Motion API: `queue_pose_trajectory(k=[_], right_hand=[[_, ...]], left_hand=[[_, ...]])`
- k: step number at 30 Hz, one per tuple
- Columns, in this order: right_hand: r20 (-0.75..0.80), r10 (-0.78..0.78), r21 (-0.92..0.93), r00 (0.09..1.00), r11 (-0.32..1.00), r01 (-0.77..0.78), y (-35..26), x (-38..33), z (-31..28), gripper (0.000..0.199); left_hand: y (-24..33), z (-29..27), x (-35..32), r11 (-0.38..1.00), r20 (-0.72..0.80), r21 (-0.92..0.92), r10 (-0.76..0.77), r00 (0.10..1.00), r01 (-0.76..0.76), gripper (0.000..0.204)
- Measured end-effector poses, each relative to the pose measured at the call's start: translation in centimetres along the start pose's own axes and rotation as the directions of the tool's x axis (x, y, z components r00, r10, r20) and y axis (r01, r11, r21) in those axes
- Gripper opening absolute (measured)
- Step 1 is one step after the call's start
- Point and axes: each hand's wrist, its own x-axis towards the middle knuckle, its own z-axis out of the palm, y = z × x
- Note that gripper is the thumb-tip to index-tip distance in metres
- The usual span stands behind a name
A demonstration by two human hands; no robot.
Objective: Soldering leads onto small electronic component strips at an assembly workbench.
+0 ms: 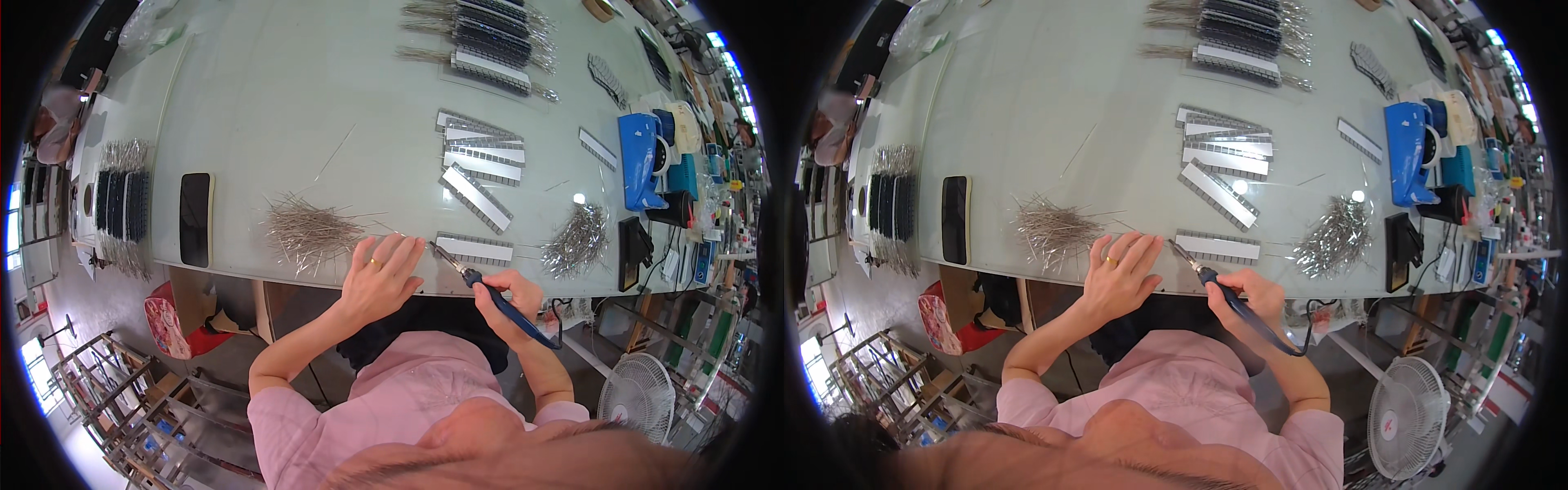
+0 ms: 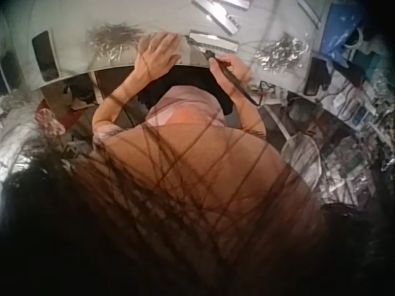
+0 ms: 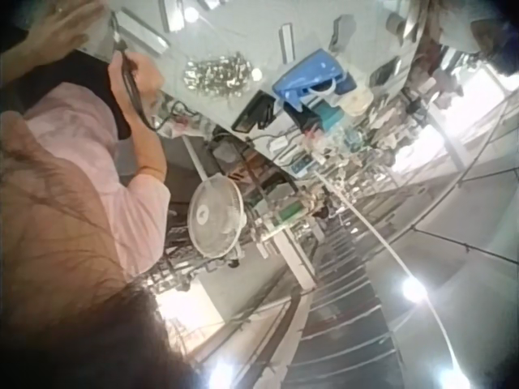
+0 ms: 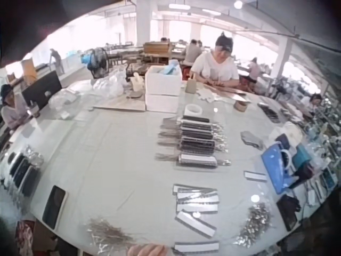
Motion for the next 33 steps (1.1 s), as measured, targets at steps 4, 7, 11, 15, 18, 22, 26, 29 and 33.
queue_pose_trajectory(k=[4, 7, 11, 15, 18, 22, 26, 29, 33], right_hand=[[0.034, -0.064, -0.043, 0.997, 0.997, 0.065, 0.0, 0.2, 0.1, 0.017], [0.090, -0.306, -0.168, 0.948, 0.933, 0.317, -0.2, 0.5, 0.0, 0.020], [0.082, -0.274, -0.108, 0.958, 0.953, 0.282, 1.0, 0.4, -0.1, 0.020], [0.039, -0.149, 0.017, 0.988, 0.989, 0.149, 1.8, 0.4, -0.1, 0.015], [0.024, 0.003, 0.111, 1.000, 0.994, -0.006, 2.9, -0.1, -0.3, 0.014], [-0.169, 0.080, 0.402, 0.982, 0.916, -0.005, 4.8, -2.2, -1.0, 0.016], [-0.322, 0.147, 0.389, 0.935, 0.921, -0.010, 4.9, -2.9, -2.8, 0.016], [-0.382, 0.192, 0.351, 0.904, 0.935, -0.050, 5.8, -3.8, -4.5, 0.015], [-0.491, 0.200, 0.332, 0.848, 0.943, -0.030, 7.3, -5.0, -6.1, 0.015]], left_hand=[[-0.1, 0.1, 0.0, 1.000, 0.011, 0.011, 0.005, 1.000, -0.005, 0.063], [-0.1, 0.2, -0.3, 0.999, -0.017, 0.052, 0.014, 1.000, -0.013, 0.064], [-0.2, 0.5, -1.3, 0.996, -0.040, 0.082, 0.022, 0.999, -0.019, 0.063], [-0.4, -0.4, -2.6, 0.995, -0.064, 0.096, -0.027, 0.998, 0.033, 0.064], [0.4, -1.5, -2.7, 0.992, -0.086, 0.089, -0.085, 0.993, 0.092, 0.063], [2.3, -1.0, -2.0, 0.997, -0.119, 0.052, -0.051, 0.992, 0.057, 0.061], [4.6, 0.5, 1.2, 0.996, -0.021, -0.070, 0.056, 0.998, -0.057, 0.073], [6.2, 0.8, 3.7, 0.983, 0.105, -0.164, 0.100, 0.989, -0.082, 0.082], [6.4, 2.5, 4.7, 0.972, 0.135, -0.187, 0.166, 0.977, -0.140, 0.079]])
